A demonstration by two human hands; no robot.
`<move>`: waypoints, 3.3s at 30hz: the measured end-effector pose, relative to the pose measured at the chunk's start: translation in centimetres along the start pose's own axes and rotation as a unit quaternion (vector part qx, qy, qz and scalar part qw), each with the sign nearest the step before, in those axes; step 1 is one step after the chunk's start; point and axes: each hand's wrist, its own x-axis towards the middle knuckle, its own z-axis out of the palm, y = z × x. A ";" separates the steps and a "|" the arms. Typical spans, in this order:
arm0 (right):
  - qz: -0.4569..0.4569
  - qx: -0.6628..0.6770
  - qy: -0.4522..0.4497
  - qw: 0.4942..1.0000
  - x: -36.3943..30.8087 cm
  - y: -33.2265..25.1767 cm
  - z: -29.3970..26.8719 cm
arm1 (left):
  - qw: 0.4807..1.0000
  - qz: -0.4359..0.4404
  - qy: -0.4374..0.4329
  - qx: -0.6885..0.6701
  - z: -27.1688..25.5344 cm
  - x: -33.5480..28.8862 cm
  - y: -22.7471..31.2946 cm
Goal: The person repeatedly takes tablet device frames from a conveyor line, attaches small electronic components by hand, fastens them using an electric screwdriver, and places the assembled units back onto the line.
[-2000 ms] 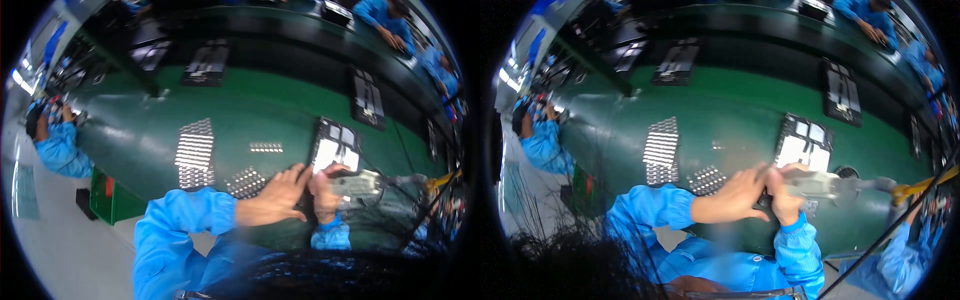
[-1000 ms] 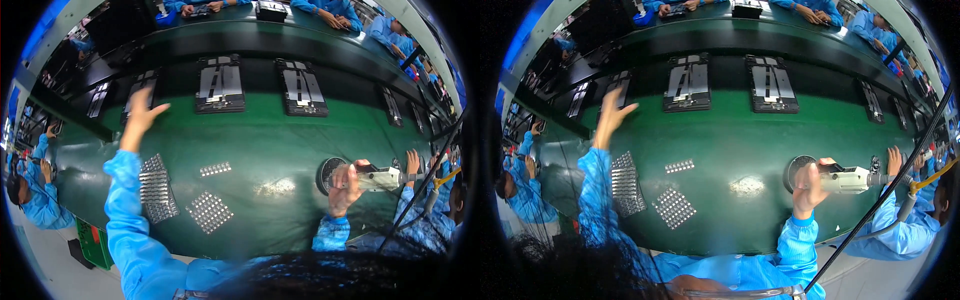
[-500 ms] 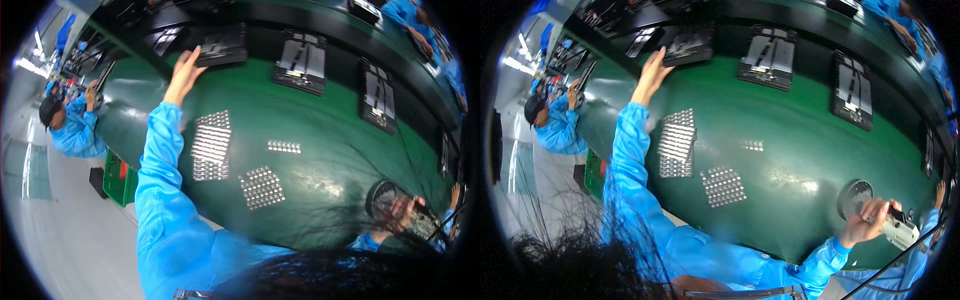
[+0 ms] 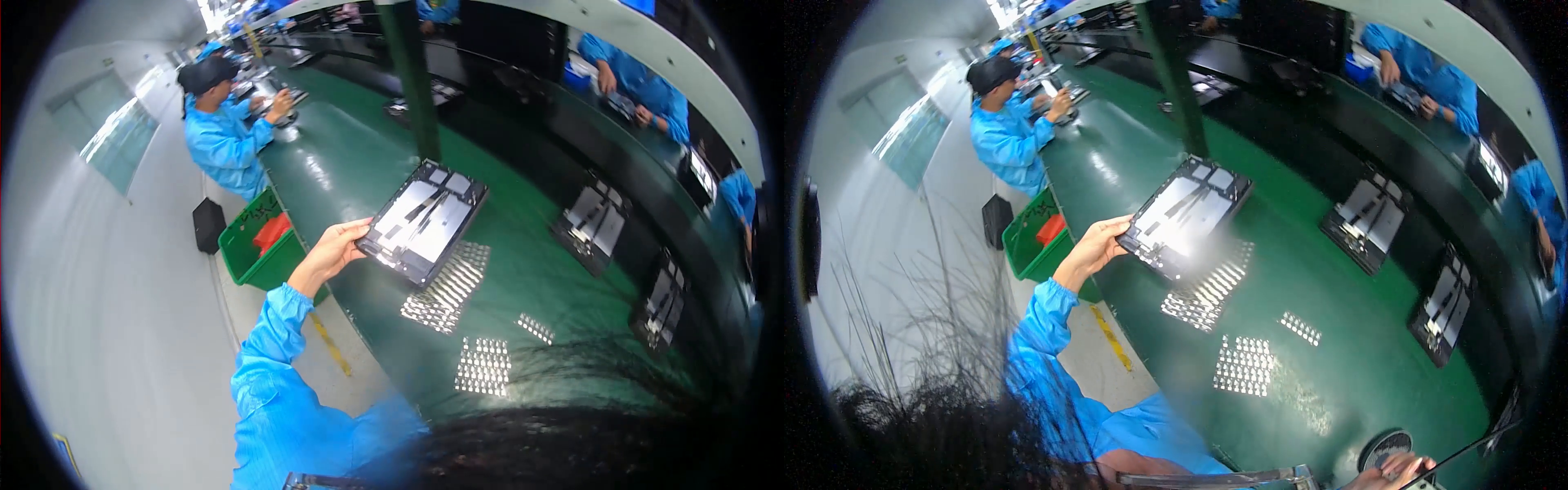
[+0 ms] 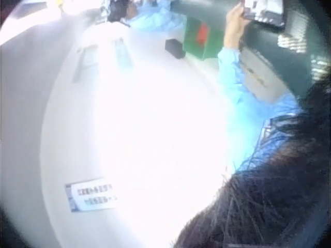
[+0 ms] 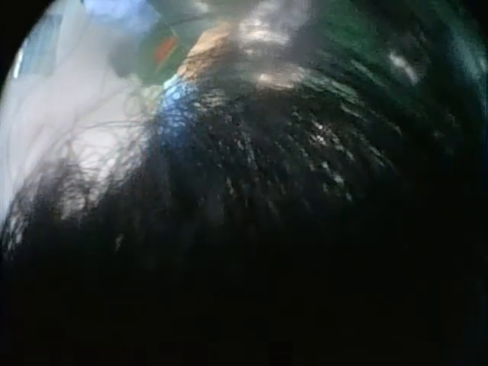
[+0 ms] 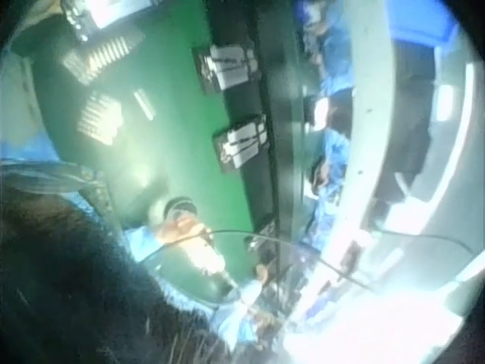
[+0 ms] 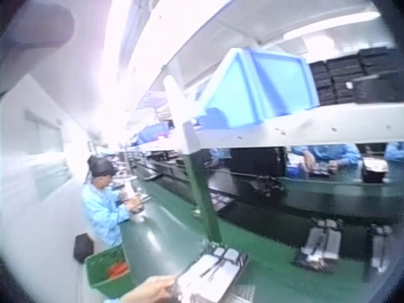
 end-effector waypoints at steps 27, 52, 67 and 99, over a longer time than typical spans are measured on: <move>-0.051 -0.051 0.063 0.995 1.3 -3.2 -4.3 | 0.652 0.494 -0.286 0.499 50.2 11.2 -19.5; -0.010 -0.150 0.042 0.988 0.7 -0.1 -7.3 | 0.908 -0.179 -0.280 0.256 34.9 -9.2 -15.1; -0.029 -0.172 0.093 0.980 0.0 -0.6 -6.2 | 0.732 0.187 -0.378 0.535 36.7 -6.1 -11.5; -0.025 -0.046 -0.057 0.997 -1.2 0.2 3.9 | 0.763 0.278 -0.387 0.436 37.2 -1.6 -12.2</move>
